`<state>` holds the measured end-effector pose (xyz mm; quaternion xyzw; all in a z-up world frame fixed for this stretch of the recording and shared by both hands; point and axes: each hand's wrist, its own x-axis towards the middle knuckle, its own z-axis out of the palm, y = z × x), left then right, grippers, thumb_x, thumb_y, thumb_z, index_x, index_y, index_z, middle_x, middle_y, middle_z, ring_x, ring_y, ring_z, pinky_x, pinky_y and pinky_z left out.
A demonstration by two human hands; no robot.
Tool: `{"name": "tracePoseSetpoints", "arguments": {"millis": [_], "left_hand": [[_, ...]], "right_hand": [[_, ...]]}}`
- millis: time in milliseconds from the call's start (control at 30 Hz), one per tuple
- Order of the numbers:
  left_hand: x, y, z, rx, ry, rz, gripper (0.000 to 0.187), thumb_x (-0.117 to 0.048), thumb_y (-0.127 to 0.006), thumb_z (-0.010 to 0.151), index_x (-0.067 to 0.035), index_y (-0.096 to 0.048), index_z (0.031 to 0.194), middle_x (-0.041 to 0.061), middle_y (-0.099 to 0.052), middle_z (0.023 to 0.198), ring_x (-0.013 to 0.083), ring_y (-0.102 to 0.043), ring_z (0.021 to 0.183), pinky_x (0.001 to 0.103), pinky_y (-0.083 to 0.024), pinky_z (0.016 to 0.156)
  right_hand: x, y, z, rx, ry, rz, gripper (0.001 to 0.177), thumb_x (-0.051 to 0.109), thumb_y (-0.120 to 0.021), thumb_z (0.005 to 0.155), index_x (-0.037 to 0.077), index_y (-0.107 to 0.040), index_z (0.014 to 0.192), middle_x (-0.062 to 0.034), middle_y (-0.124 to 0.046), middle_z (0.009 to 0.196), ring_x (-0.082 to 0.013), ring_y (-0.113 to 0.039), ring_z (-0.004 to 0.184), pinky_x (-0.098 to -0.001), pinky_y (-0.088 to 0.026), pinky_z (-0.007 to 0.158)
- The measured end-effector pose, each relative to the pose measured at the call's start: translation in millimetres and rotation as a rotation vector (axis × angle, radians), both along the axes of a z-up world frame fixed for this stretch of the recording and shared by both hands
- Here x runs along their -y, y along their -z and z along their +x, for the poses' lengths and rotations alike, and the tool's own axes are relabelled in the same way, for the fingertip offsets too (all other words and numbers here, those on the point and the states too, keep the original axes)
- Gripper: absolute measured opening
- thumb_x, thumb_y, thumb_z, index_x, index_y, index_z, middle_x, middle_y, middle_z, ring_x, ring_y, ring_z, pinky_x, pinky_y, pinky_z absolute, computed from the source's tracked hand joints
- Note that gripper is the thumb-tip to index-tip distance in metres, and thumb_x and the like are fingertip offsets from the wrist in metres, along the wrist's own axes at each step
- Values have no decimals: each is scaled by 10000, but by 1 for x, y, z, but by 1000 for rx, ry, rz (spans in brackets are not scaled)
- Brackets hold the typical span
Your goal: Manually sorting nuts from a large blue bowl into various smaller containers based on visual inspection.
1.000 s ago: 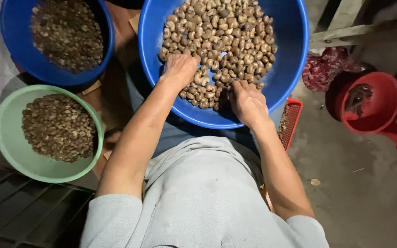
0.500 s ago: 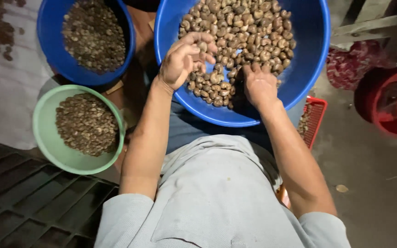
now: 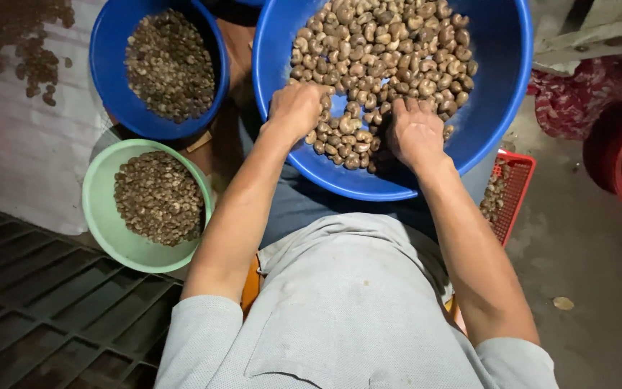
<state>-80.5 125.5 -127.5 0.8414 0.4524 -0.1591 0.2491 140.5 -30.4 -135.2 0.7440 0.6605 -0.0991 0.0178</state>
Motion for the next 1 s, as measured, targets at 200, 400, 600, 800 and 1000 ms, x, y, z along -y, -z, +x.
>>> {"name": "tracePoseSetpoints", "arguments": {"millis": [200, 400, 600, 800, 1000], "left_hand": [[20, 22, 56, -537, -340, 153, 342, -325, -685, 851, -196, -769, 1156, 19, -746, 1039, 162, -676, 1082, 316, -531, 897], [8, 39, 8, -73, -13, 162, 174, -50, -662, 871, -77, -727, 711, 117, -743, 741, 298, -745, 728, 424, -556, 448], [8, 59, 0, -25, 35, 162, 256, -47, -687, 851, -99, -712, 602, 119, -714, 633, 292, -719, 622, 447, -556, 370], [3, 37, 1, 40, 35, 45, 396, -122, -706, 874, -154, -561, 506, 40, -546, 467, 203, -544, 455, 384, -433, 322], [2, -9, 3, 189, -37, -107, 432, -244, -680, 864, -180, -418, 526, 30, -386, 434, 197, -391, 412, 377, -351, 424]], "right_hand": [[-20, -146, -34, -1023, 408, -32, 474, 215, -439, 999, -83, -561, 1348, -297, -597, 1354, -473, -538, 1302, -577, -435, 1062], [-42, -76, -8, -1616, 831, -187, 336, 393, -584, 952, 82, -693, 884, -60, -660, 768, -195, -741, 758, -385, -691, 630], [-26, 6, -19, -430, 21, -206, 304, 370, -690, 954, 185, -654, 1193, -142, -762, 990, -371, -740, 976, -544, -598, 830], [-28, 12, -32, -277, -51, -390, 336, 467, -576, 998, 285, -561, 1280, -216, -655, 1205, -451, -727, 981, -574, -588, 889], [-27, 16, -34, -331, -104, -483, 373, 472, -649, 915, 303, -634, 1247, -196, -716, 1094, -413, -729, 1033, -564, -575, 914]]}}
